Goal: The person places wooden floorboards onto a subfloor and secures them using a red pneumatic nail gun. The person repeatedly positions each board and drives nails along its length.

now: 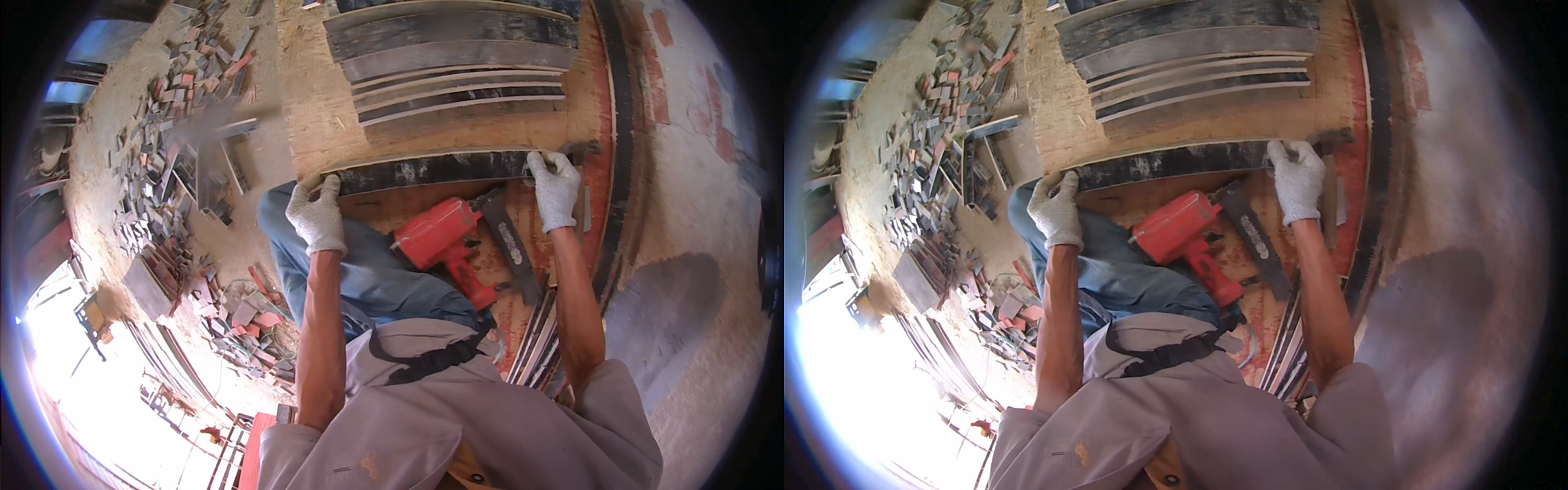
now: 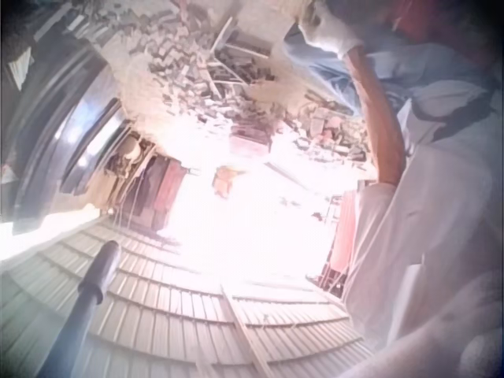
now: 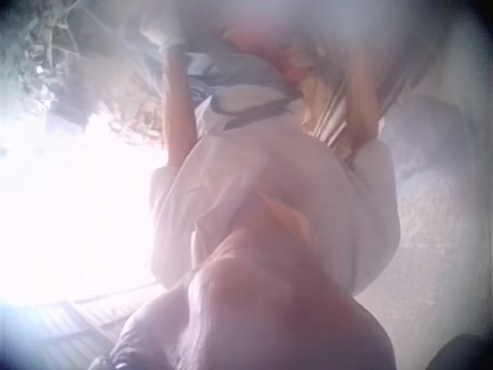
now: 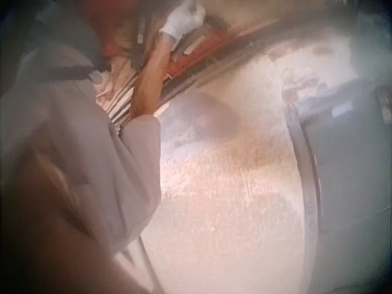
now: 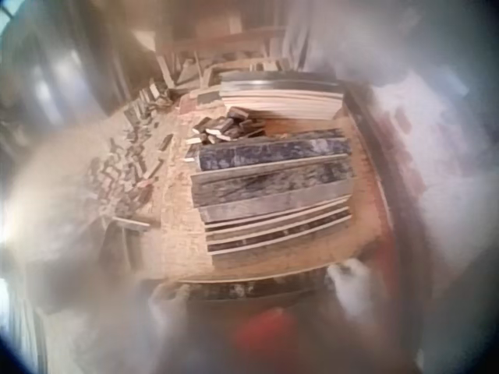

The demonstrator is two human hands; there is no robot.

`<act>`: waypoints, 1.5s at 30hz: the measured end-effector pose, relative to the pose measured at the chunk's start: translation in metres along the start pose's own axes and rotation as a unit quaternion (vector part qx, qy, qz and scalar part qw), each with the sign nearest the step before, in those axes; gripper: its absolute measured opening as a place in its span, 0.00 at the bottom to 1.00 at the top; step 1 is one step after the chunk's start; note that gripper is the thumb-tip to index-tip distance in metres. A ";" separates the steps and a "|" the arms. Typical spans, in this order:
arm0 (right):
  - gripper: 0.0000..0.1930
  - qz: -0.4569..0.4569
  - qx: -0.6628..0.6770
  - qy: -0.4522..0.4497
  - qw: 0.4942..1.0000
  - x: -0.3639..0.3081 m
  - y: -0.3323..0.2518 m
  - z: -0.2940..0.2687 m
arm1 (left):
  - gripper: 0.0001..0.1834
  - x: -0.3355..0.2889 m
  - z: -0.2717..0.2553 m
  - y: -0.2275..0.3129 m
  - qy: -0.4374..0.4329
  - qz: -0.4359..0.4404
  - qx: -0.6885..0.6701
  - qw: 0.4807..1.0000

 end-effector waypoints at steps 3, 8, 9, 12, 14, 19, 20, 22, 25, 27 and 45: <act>0.09 -0.012 -0.017 0.005 1.000 0.003 0.000 0.004 | 0.15 0.000 0.000 0.013 0.024 0.008 0.080 0.996; 0.10 0.032 -0.029 0.013 0.999 0.001 -0.007 0.005 | 0.14 -0.046 0.066 0.063 -0.045 0.366 0.220 0.903; 0.10 0.035 -0.027 0.017 0.999 0.002 -0.008 0.005 | 0.12 -0.055 0.082 0.066 -0.076 0.373 0.235 0.894; 0.10 0.031 -0.012 0.016 0.999 0.000 -0.003 0.005 | 0.07 -0.059 0.101 0.065 -0.108 0.332 0.237 0.906; 0.10 0.025 -0.057 -0.003 0.998 0.005 -0.002 0.005 | 0.06 -0.052 0.104 0.064 -0.118 0.314 0.252 0.908; 0.13 -0.058 -0.087 0.030 0.994 -0.004 -0.005 -0.005 | 0.06 -0.056 0.110 0.072 -0.114 0.332 0.247 0.903; 0.14 -0.116 -0.107 0.044 0.987 -0.007 -0.008 -0.006 | 0.06 -0.056 0.109 0.072 -0.119 0.329 0.252 0.902; 0.21 -0.280 -0.274 0.063 0.918 -0.047 -0.067 -0.001 | 0.06 -0.048 0.103 0.066 -0.109 0.313 0.265 0.905; 0.27 -0.140 -0.282 -0.111 0.943 -0.129 -0.074 0.012 | 0.07 -0.051 0.105 0.068 -0.106 0.323 0.255 0.905; 0.42 -0.051 -0.374 -0.270 0.886 -0.170 -0.063 0.034 | 0.07 -0.050 0.105 0.068 -0.106 0.321 0.254 0.906; 0.22 0.161 -0.016 -0.208 0.965 -0.163 -0.097 -0.062 | 0.08 -0.054 0.103 0.068 -0.091 0.330 0.242 0.908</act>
Point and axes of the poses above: each hand's wrist, its own x-axis towards the middle knuckle, its own z-axis out of the palm, y = z × x, the point moved 6 cm from there along x, towards the middle knuckle, and after that the axes turned 11 degrees about -z, right-handed, at the moved point
